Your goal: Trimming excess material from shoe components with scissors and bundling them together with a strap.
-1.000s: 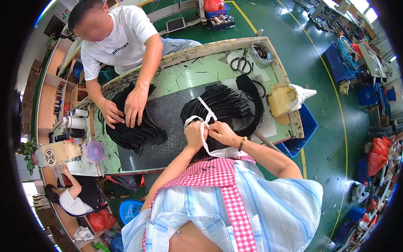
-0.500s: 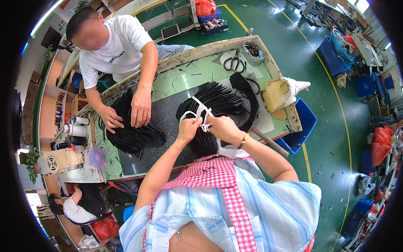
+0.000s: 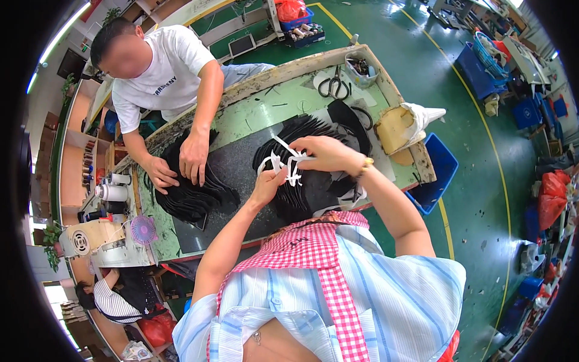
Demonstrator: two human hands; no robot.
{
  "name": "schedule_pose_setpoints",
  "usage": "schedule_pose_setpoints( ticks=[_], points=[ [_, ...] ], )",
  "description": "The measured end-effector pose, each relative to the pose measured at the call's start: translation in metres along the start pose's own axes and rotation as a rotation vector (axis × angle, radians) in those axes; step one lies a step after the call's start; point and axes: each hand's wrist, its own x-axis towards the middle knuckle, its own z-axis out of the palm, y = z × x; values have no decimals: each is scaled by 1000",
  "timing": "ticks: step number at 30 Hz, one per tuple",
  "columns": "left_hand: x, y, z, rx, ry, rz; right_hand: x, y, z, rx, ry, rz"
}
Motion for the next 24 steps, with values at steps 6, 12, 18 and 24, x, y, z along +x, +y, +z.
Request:
schedule_pose_setpoints(
  ticks=[6, 12, 18, 24],
  points=[
    [-2, 7, 1, 8, 78, 20, 36, 82, -11, -76, 290, 21],
    [-3, 16, 3, 66, 93, 19, -12, 28, -69, -876, 353, 551],
    [9, 11, -4, 64, -72, -87, -1, -18, 37, 106, 129, 65],
    [16, 1, -6, 30, -111, -43, 18, 16, 113, 425, 443, 279]
  ],
)
